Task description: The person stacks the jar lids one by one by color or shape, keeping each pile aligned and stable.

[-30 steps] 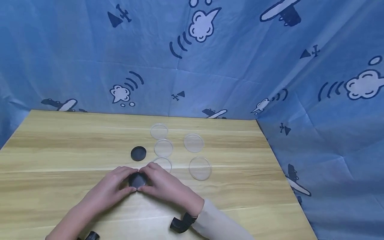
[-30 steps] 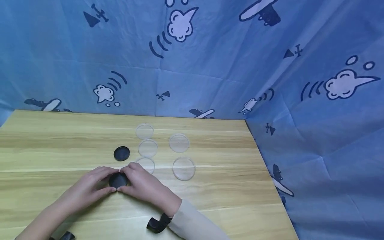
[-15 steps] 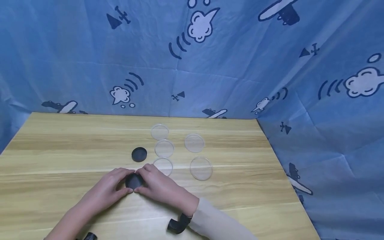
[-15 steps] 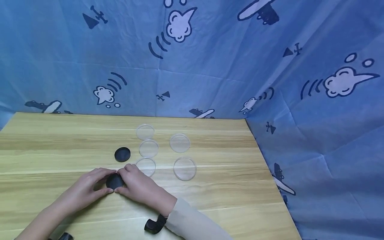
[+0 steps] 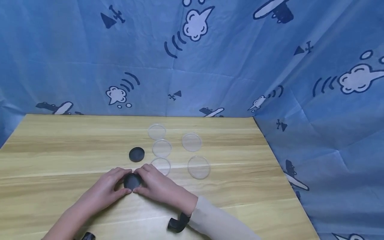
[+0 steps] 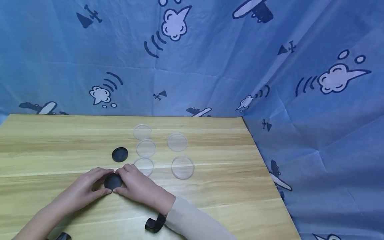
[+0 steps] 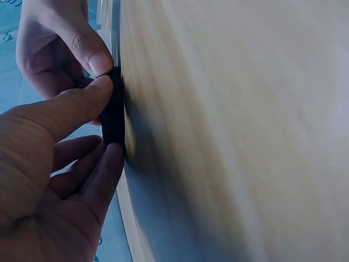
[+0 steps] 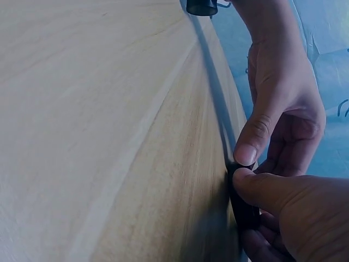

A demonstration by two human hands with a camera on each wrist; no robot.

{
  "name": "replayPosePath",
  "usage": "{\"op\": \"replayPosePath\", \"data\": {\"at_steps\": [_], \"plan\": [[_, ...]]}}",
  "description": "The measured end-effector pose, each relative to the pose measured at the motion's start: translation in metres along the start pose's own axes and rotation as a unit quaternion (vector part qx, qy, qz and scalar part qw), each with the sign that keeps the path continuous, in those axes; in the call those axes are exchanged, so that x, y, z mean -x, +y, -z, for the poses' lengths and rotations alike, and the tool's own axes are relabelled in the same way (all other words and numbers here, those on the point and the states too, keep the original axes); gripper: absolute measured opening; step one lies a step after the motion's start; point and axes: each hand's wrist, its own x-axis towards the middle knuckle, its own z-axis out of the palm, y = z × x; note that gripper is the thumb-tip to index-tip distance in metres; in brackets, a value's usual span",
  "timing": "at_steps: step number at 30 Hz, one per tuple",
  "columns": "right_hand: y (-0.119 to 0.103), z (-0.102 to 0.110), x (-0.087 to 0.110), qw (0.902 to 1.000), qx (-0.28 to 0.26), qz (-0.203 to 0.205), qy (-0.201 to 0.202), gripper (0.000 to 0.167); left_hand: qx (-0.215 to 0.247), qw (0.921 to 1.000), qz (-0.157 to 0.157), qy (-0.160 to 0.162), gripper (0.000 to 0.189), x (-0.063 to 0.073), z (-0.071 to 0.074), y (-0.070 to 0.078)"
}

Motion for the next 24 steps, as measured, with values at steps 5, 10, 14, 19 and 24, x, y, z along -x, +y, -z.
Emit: {"op": "replayPosePath", "data": {"at_steps": [5, 10, 14, 19, 24], "plan": [[0.002, 0.001, 0.001, 0.9999, -0.014, -0.007, -0.003, 0.048, 0.005, 0.9999, 0.000, -0.014, 0.060, -0.002, 0.003, 0.000], [0.002, 0.000, 0.001, 0.9998, -0.020, -0.003, -0.002, 0.047, 0.021, 0.9984, 0.031, -0.043, 0.053, -0.006, 0.012, 0.000], [0.002, -0.001, 0.001, 0.9998, -0.018, -0.002, 0.002, 0.047, 0.020, 0.9968, 0.067, -0.039, 0.044, -0.015, 0.016, -0.002], [0.002, -0.002, 0.001, 0.9998, -0.019, -0.004, 0.002, 0.046, 0.011, 0.9962, 0.084, -0.018, 0.053, -0.031, 0.021, -0.009], [0.003, -0.003, 0.001, 0.9999, -0.015, -0.003, 0.006, 0.048, 0.006, 0.9969, 0.075, -0.023, 0.060, -0.049, 0.024, -0.018]]}}
